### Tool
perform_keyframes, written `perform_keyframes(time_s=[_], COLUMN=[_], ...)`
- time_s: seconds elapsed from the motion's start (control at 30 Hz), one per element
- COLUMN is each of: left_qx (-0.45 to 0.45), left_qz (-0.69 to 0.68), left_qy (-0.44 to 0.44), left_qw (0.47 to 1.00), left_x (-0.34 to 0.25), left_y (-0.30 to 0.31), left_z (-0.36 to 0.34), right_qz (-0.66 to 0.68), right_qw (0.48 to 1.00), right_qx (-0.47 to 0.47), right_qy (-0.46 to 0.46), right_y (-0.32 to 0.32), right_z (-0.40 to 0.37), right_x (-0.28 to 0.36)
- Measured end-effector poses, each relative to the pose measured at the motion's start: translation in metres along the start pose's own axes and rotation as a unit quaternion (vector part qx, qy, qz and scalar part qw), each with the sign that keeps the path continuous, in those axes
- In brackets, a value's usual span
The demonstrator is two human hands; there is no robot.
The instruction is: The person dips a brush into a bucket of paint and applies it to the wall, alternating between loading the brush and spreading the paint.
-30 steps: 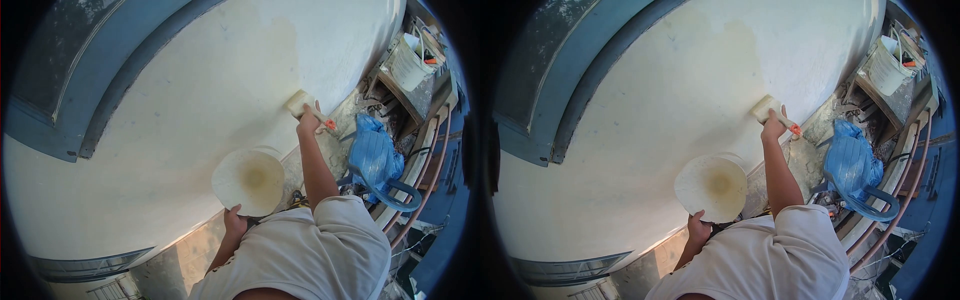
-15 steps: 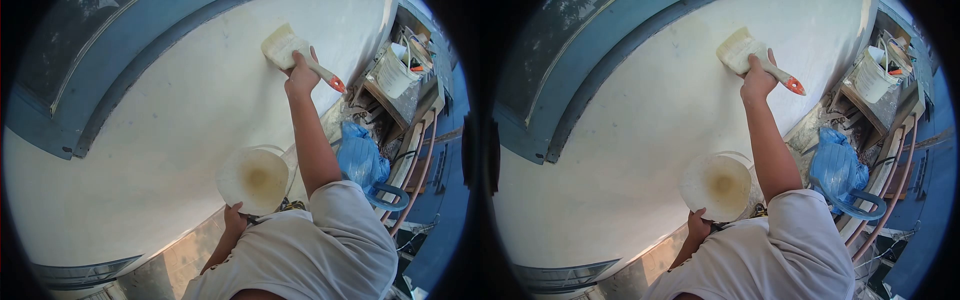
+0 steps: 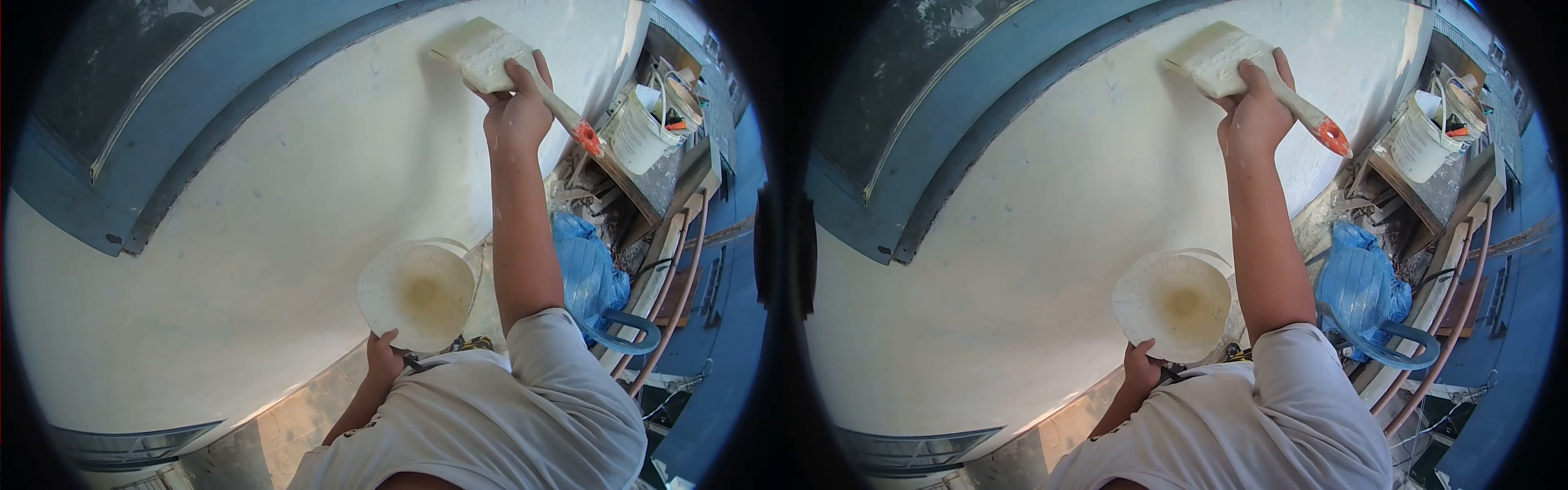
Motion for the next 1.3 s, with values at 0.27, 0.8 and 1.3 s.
perform_keyframes(time_s=[0.27,0.8,1.3], left_qx=[0.016,0.017,0.047], left_qz=[0.001,0.001,0.028], left_qy=[-0.022,-0.024,0.014], left_qw=[1.000,1.000,0.998], left_x=[0.004,0.007,-0.003], left_y=[0.002,0.001,0.000], left_z=[0.003,0.004,0.006], right_qz=[-0.104,-0.059,-0.025], right_qw=[0.993,0.996,0.998], right_qx=[-0.042,-0.059,-0.050], right_qy=[-0.032,-0.024,-0.018], right_y=[0.017,-0.030,-0.035], right_z=[0.000,-0.004,-0.013], right_x=[-0.019,-0.028,-0.011])
Point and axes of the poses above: each hand's wrist, its own z-axis towards the middle knuckle, its own y-axis out of the back of the hand, x = y × z, the point moved 1 cm from there along z, towards the middle knuckle, and after that the axes turned 7 degrees about x, right-handed, at the moved point
